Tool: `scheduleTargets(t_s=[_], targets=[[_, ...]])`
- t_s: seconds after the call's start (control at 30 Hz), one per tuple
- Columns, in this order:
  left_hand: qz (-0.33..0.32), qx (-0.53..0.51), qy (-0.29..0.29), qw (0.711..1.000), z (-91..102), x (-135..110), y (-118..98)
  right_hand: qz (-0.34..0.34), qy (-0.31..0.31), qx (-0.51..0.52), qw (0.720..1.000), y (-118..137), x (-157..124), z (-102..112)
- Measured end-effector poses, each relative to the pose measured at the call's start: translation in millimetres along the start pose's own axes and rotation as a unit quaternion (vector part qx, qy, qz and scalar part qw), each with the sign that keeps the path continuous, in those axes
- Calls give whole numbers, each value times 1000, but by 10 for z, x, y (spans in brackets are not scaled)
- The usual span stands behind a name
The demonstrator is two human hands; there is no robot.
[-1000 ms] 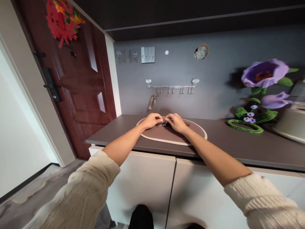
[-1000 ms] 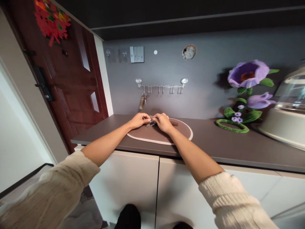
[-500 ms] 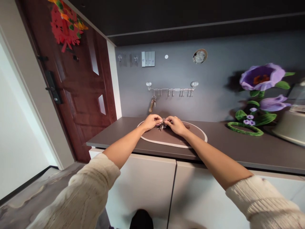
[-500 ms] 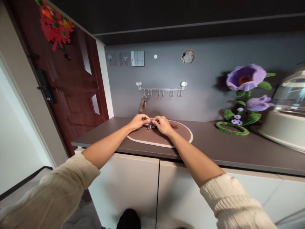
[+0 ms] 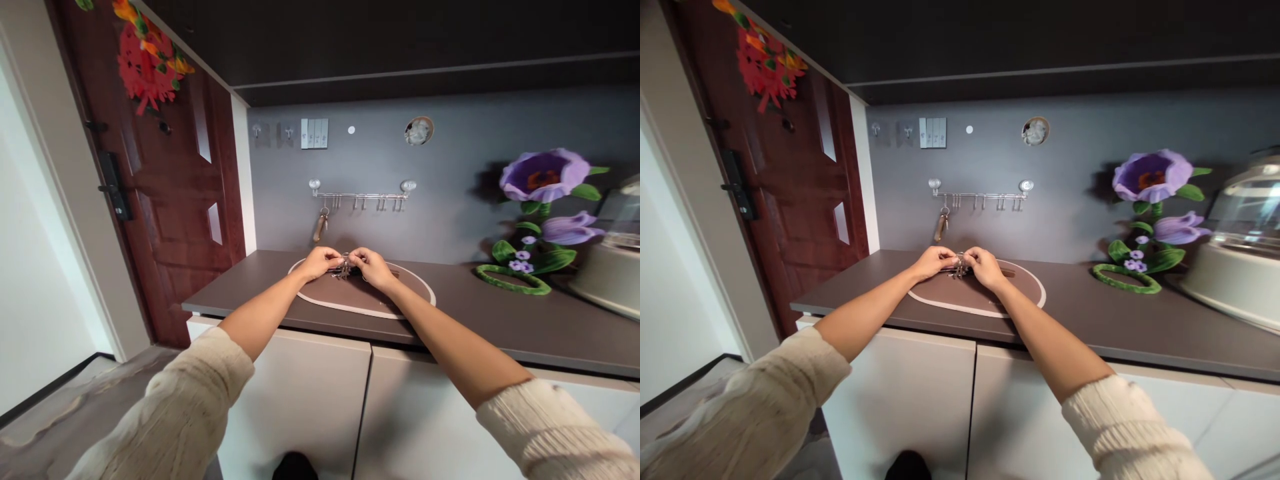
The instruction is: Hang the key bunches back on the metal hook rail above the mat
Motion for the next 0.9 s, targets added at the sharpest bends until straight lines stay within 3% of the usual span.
scheduleTargets(t_s=[0.23,0.37,0.57,0.9], targets=[[3,104,-79,991,66,20,19,22,-25,-35,999,47,32,50],[14,110,-120,987,100,39,55,21,-44,-41,998,51,75,69],[-4,213,-207,955,205,47,18,10,-60,-28,998,72,196,91],[-9,214,-268,939,274,51,29,-8,-73,-17,997,118,556,126]])
Point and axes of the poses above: each hand's wrist, its own x-axis towards the middle knuckle, its own z-axis out of the back of the hand, y = z × x, the point moved 4 cm from there along x, towards the middle knuckle, and after that the axes turned 1 degree about x, right-handed, at the moved point
